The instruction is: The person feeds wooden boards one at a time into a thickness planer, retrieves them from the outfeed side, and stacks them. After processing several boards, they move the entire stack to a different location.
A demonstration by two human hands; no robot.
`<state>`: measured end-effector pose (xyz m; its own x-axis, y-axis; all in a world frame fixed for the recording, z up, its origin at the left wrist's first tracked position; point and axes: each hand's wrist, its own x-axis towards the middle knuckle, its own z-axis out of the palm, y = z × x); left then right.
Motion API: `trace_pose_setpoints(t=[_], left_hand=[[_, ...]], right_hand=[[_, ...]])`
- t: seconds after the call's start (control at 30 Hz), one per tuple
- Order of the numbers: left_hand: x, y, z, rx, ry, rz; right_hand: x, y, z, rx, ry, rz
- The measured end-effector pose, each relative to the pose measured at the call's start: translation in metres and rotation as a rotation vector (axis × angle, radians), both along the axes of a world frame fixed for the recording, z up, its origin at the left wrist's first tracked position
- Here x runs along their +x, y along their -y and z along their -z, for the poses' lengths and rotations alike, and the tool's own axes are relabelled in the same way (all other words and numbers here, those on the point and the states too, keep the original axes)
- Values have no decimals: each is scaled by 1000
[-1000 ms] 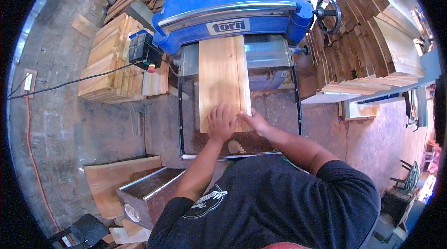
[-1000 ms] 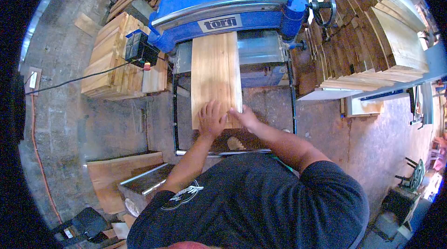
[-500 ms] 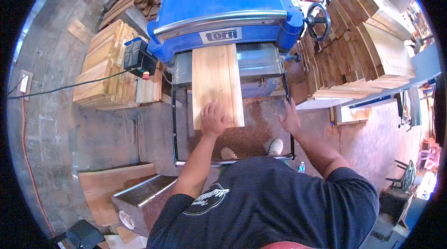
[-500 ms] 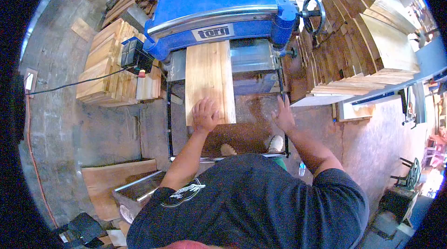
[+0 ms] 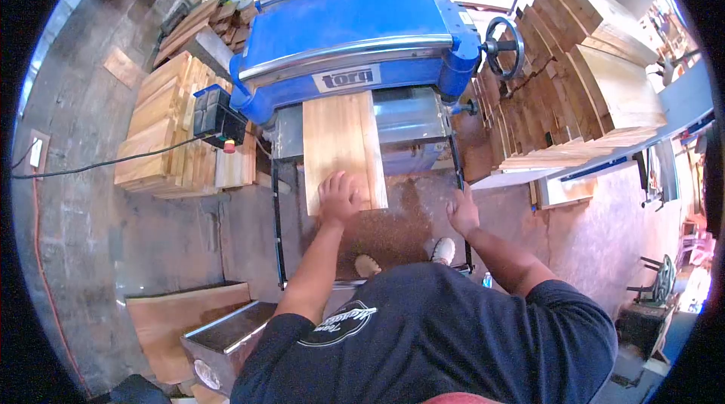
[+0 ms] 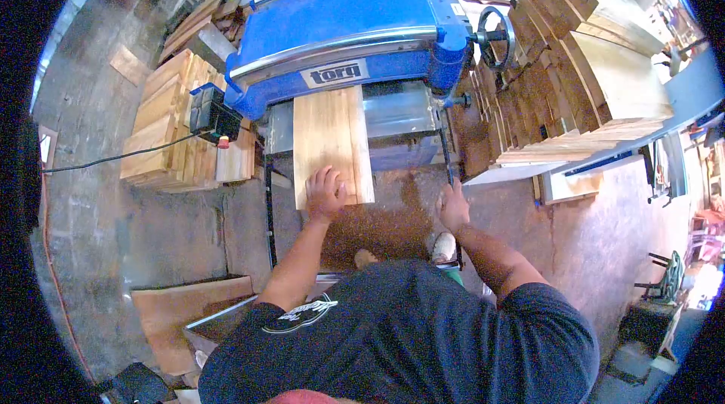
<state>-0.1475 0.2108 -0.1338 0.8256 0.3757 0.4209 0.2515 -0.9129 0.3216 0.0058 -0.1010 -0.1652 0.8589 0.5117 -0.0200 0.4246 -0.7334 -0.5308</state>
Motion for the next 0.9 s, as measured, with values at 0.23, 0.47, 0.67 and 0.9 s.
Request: trace_pose_setpoints(t=[0.23, 0.47, 0.67, 0.9], left_hand=[[17, -12, 3, 13, 37, -15], [33, -24, -1, 15, 4, 12], [46, -35, 3, 55, 2, 100], [48, -38, 0, 95, -281, 284]], right_hand=[[-2, -6, -12, -16, -83, 26], [1, -2, 2, 39, -13, -4], [4, 0, 10, 12, 12, 33], [2, -3, 2, -22, -50, 36]])
